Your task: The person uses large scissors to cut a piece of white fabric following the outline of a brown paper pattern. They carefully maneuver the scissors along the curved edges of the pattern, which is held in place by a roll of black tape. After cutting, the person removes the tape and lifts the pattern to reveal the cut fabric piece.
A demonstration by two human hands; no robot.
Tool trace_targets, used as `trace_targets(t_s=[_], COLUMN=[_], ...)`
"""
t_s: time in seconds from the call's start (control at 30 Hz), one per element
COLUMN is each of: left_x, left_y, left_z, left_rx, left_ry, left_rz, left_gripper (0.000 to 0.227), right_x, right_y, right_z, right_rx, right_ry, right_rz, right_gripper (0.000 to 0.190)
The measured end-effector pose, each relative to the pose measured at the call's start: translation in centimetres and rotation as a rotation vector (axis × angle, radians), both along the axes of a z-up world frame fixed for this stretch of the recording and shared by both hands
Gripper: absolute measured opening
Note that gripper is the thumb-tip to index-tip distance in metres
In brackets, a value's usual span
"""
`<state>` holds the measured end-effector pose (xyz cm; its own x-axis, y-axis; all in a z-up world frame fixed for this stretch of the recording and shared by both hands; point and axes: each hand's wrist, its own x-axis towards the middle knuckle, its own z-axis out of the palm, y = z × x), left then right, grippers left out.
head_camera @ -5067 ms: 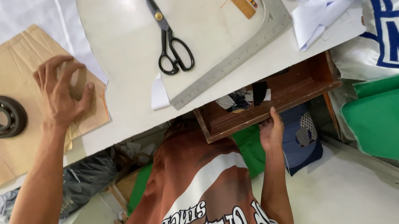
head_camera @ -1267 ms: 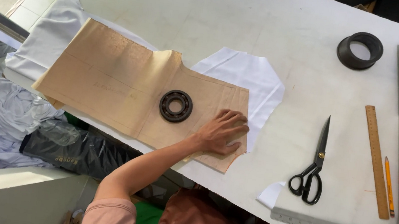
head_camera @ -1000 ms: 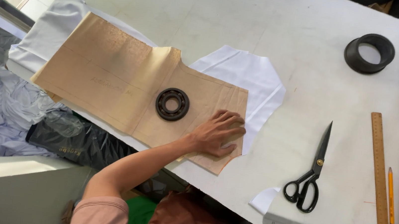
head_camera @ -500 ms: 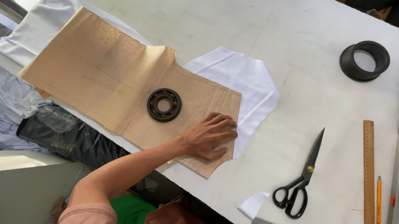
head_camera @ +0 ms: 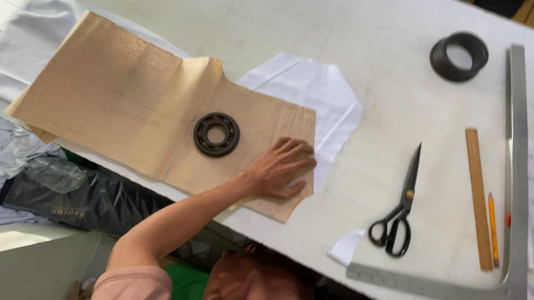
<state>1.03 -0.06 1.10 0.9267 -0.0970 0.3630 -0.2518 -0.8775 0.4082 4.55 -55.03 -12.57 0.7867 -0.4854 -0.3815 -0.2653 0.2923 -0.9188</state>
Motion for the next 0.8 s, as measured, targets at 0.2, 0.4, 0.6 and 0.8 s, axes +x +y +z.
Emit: trace_targets(t_s=[0.2,0.4,0.6,0.8], left_x=[-0.2,0.5,0.2,0.2], left_y=[0.0,0.1,0.0,0.0], left_z=[0.4,-3.1,-1.5,-1.7], left_rx=[-0.002,-0.018,-0.008,-0.009], left_ry=[-0.035,-0.130,-0.015,0.050], left_rz=[-0.025,0.010,0.015,0.035], left_gripper=[0.045,0.053,0.053,0.055], right_x=[1.8,1.3,0.0,-0.6], right_y=[6.0,3.8,6.4,6.1], right_z=[4.1,1.6,4.2,5.8], right_rx=[-0.010,-0.093,-0.154,-0.739], right_ry=[0.062,-0.014,-0.038,-0.062], right_rz=[-0.118,0.004,0.011,-0.052], right_gripper=[0.055,0.065,0.073,0.048])
